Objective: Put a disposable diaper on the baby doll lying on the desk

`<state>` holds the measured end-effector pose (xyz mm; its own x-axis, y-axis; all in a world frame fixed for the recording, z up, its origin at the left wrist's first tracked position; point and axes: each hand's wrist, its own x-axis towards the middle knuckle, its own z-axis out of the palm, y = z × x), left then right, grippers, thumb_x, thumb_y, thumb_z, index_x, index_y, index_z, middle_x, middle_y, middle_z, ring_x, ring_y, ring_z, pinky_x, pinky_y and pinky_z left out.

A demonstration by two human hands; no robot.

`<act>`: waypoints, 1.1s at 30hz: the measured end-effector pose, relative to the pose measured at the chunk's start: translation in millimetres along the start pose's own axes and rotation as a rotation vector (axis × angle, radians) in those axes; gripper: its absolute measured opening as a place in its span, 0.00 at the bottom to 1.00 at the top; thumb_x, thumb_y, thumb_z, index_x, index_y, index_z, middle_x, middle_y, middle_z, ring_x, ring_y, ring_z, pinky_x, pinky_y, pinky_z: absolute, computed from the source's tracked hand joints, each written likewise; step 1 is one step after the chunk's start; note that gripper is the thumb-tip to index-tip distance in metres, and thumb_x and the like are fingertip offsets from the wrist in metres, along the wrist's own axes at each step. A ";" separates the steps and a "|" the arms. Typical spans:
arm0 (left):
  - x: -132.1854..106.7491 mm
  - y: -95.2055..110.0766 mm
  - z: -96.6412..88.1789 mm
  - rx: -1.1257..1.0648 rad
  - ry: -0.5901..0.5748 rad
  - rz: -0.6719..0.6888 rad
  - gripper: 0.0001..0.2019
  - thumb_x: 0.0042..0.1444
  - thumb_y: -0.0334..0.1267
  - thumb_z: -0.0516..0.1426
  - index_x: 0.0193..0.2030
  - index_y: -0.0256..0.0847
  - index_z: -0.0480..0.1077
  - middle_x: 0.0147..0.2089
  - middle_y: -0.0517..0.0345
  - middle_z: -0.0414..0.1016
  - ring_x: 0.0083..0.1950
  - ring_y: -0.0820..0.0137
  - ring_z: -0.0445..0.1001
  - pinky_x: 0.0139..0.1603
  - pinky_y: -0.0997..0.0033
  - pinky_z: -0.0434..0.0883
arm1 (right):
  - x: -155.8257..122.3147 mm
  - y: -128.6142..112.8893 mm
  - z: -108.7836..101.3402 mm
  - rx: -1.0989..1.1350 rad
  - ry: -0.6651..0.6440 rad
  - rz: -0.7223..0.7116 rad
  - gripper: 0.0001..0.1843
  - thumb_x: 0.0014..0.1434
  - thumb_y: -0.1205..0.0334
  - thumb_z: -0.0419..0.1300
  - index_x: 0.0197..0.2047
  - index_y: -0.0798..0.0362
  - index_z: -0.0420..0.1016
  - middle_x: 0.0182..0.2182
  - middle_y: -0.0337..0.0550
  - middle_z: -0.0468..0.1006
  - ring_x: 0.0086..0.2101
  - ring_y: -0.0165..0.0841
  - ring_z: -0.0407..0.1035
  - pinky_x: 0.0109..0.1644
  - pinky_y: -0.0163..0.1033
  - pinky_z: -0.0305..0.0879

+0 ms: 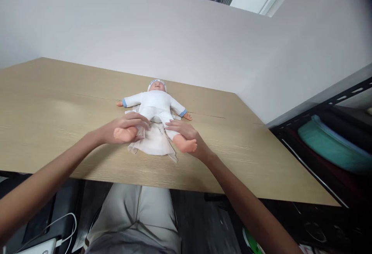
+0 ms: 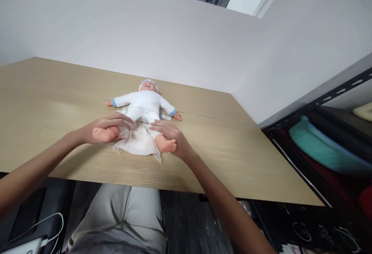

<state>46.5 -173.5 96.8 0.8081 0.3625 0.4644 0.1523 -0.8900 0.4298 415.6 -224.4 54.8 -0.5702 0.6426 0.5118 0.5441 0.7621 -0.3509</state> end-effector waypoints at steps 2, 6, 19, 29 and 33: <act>-20.0 -15.4 -5.4 0.023 -0.072 0.052 0.16 0.73 0.38 0.67 0.64 0.47 0.80 0.71 0.42 0.82 0.75 0.50 0.79 0.74 0.47 0.78 | -15.7 12.8 1.1 -0.047 -0.030 -0.103 0.24 0.78 0.61 0.54 0.70 0.43 0.82 0.73 0.46 0.81 0.76 0.48 0.71 0.79 0.62 0.73; -42.4 -35.9 -2.2 0.060 -0.124 0.101 0.21 0.71 0.33 0.64 0.68 0.48 0.79 0.73 0.42 0.81 0.80 0.48 0.75 0.74 0.45 0.79 | -35.4 30.1 15.9 -0.175 -0.074 -0.193 0.25 0.79 0.65 0.51 0.70 0.46 0.82 0.74 0.49 0.79 0.77 0.46 0.69 0.78 0.61 0.74; -43.2 -34.8 8.3 0.104 -0.267 -0.032 0.33 0.62 0.22 0.61 0.71 0.53 0.79 0.77 0.49 0.79 0.83 0.49 0.70 0.82 0.39 0.68 | -29.4 12.1 -5.3 0.025 -0.201 0.065 0.27 0.79 0.69 0.53 0.67 0.39 0.86 0.73 0.39 0.81 0.76 0.40 0.71 0.80 0.58 0.73; -24.9 -2.3 26.8 0.209 -0.227 -0.225 0.25 0.68 0.57 0.67 0.62 0.42 0.75 0.65 0.42 0.81 0.64 0.44 0.73 0.67 0.45 0.72 | -31.9 -37.6 19.0 -0.190 -0.143 0.152 0.39 0.71 0.40 0.72 0.78 0.48 0.75 0.73 0.58 0.79 0.77 0.61 0.67 0.79 0.71 0.71; -21.0 -4.1 41.2 0.268 -0.199 -0.248 0.20 0.65 0.51 0.69 0.57 0.43 0.76 0.60 0.43 0.81 0.62 0.44 0.72 0.65 0.46 0.70 | -35.1 -42.2 36.8 -0.269 -0.118 0.167 0.30 0.77 0.48 0.66 0.77 0.46 0.77 0.70 0.59 0.81 0.76 0.62 0.67 0.76 0.71 0.72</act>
<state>52.4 -188.8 53.4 0.8184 0.5380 0.2021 0.4778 -0.8324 0.2807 390.0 -276.2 22.8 -0.5186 0.7734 0.3646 0.7698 0.6079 -0.1945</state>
